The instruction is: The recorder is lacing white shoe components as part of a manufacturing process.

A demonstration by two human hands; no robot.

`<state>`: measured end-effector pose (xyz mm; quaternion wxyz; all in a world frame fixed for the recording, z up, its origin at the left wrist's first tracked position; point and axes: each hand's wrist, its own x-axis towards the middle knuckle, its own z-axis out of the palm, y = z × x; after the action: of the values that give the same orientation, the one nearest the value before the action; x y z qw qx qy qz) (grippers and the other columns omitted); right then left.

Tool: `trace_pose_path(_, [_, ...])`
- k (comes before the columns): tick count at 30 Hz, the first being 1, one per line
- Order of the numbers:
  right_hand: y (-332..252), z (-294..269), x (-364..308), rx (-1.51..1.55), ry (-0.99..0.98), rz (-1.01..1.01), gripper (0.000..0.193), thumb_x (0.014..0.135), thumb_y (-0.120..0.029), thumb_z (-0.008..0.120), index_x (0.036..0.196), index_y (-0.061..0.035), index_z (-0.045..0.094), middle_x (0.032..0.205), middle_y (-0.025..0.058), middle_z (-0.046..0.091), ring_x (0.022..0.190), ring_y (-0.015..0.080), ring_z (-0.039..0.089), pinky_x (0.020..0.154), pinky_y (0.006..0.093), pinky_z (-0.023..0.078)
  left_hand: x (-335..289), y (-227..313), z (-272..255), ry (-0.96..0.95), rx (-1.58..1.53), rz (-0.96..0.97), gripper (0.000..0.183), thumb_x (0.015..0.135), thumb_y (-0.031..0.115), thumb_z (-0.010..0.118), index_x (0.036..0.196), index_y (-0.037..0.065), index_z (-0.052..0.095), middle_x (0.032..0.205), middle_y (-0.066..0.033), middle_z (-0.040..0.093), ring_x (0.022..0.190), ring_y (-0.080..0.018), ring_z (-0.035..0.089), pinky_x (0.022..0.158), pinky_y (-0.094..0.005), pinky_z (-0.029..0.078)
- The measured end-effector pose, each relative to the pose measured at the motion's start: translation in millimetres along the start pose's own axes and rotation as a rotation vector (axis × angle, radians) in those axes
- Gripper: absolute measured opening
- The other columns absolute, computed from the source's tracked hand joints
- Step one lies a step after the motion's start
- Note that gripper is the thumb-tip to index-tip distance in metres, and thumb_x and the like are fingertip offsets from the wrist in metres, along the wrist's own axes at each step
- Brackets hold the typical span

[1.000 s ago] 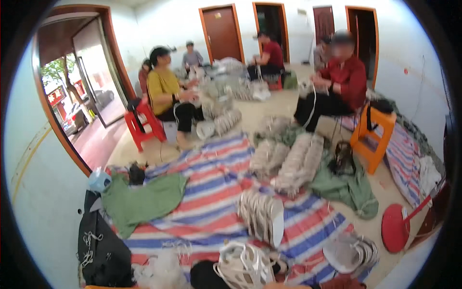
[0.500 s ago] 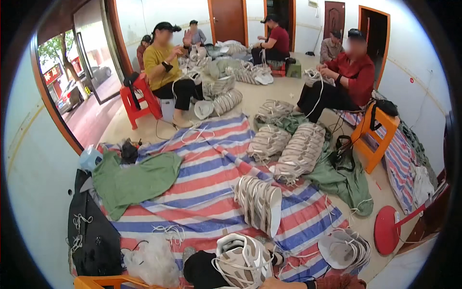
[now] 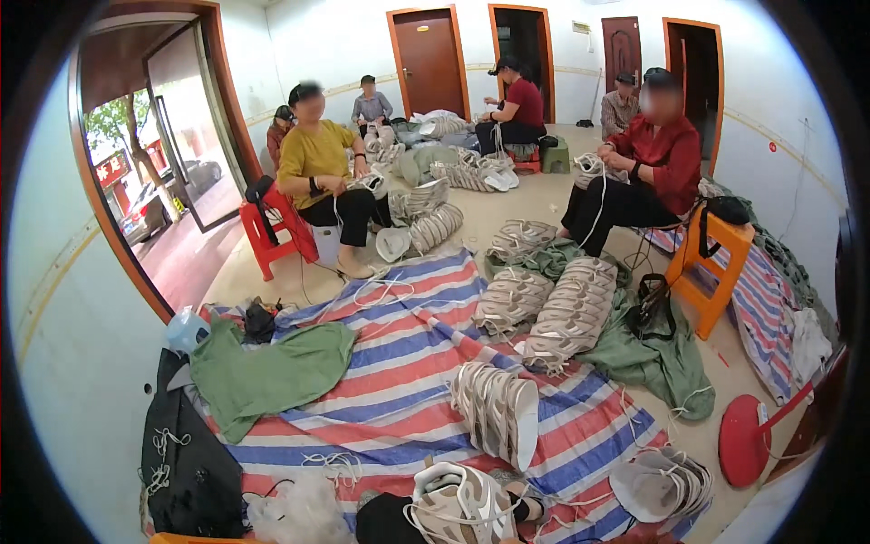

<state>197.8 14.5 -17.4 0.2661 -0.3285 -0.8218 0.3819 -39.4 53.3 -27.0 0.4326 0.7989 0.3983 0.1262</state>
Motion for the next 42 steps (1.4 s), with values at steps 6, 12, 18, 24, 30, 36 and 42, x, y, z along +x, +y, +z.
trace_pose_path(6, [-3.1, 3.8, -2.0, 0.003, -0.073, 0.071, 0.021, 0.079, -0.023, 0.059, 0.068, -0.0052, 0.056, 0.053, 0.0134, 0.047, 0.046, 0.0269, 0.049, 0.045, 0.0346, 0.037, 0.3, 2.8, -0.4, 0.039, -0.011, 0.096, 0.016, 0.084, 0.012, 0.054, 0.086, -0.002, 0.062, 0.070, -0.0095, 0.062, 0.049, -0.0146, 0.055, 0.046, -0.0269, 0.043])
trace_pose_path(12, [-60.9, -57.4, 16.0, -0.157, 0.060, 0.067, 0.041, 0.074, -0.024, 0.065, 0.106, -0.0016, 0.053, 0.070, 0.0137, 0.058, 0.057, 0.0269, 0.057, 0.050, 0.0332, 0.044, -3.8, 9.3, -2.5, 0.021, -0.002, 0.052, 0.016, 0.084, 0.011, 0.053, 0.086, -0.002, 0.062, 0.071, -0.0087, 0.062, 0.048, -0.0143, 0.055, 0.046, -0.0267, 0.043])
trace_pose_path(18, [-115.8, -106.5, 51.8, -0.272, 0.497, -0.019, 0.057, 0.072, -0.023, 0.067, 0.120, -0.0009, 0.044, 0.079, 0.0152, 0.060, 0.062, 0.0261, 0.059, 0.051, 0.0323, 0.045, -2.4, 19.3, -4.6, 0.019, -0.004, -0.006, 0.015, 0.084, 0.011, 0.053, 0.086, -0.001, 0.062, 0.071, -0.0083, 0.062, 0.048, -0.0139, 0.055, 0.046, -0.0264, 0.044])
trace_pose_path(24, [-106.1, -97.3, 59.1, -0.411, 0.771, -0.387, 0.067, 0.072, -0.018, 0.067, 0.129, -0.0029, 0.035, 0.091, 0.0142, 0.061, 0.066, 0.0248, 0.060, 0.053, 0.0304, 0.046, -3.9, 9.5, 1.0, -0.020, -0.049, -0.027, 0.015, 0.083, 0.011, 0.053, 0.086, -0.001, 0.062, 0.070, -0.0077, 0.062, 0.049, -0.0129, 0.055, 0.046, -0.0255, 0.044])
trace_pose_path(30, [-77.2, -67.9, 30.5, -0.396, 0.505, -0.142, 0.037, 0.075, -0.018, 0.063, 0.108, -0.0047, 0.051, 0.058, 0.0098, 0.047, 0.051, 0.0242, 0.052, 0.044, 0.0336, 0.037, -2.1, 2.4, 4.8, -0.011, -0.002, 0.004, 0.014, 0.083, 0.010, 0.054, 0.083, -0.001, 0.063, 0.065, -0.0070, 0.060, 0.045, -0.0129, 0.052, 0.045, -0.0255, 0.043])
trace_pose_path(36, [-42.1, -18.3, -19.1, -0.248, 0.128, 0.099, 0.016, 0.079, -0.022, 0.057, 0.080, -0.0068, 0.054, 0.057, 0.0132, 0.050, 0.050, 0.0284, 0.052, 0.044, 0.0371, 0.037, -10.3, -1.1, 3.2, 0.021, -0.044, 0.012, 0.017, 0.084, 0.013, 0.053, 0.081, -0.002, 0.062, 0.063, -0.0081, 0.059, 0.045, -0.0139, 0.052, 0.045, -0.0265, 0.043])
trace_pose_path(42, [-7.9, 17.0, -27.2, -0.095, 0.159, 0.157, 0.026, 0.079, -0.029, 0.057, 0.069, -0.0057, 0.054, 0.057, 0.0150, 0.050, 0.050, 0.0295, 0.052, 0.044, 0.0367, 0.037, -3.4, 1.9, 6.3, 0.081, 0.043, 0.175, 0.020, 0.084, 0.015, 0.052, 0.080, -0.002, 0.062, 0.064, -0.0089, 0.059, 0.046, -0.0152, 0.052, 0.045, -0.0281, 0.043])
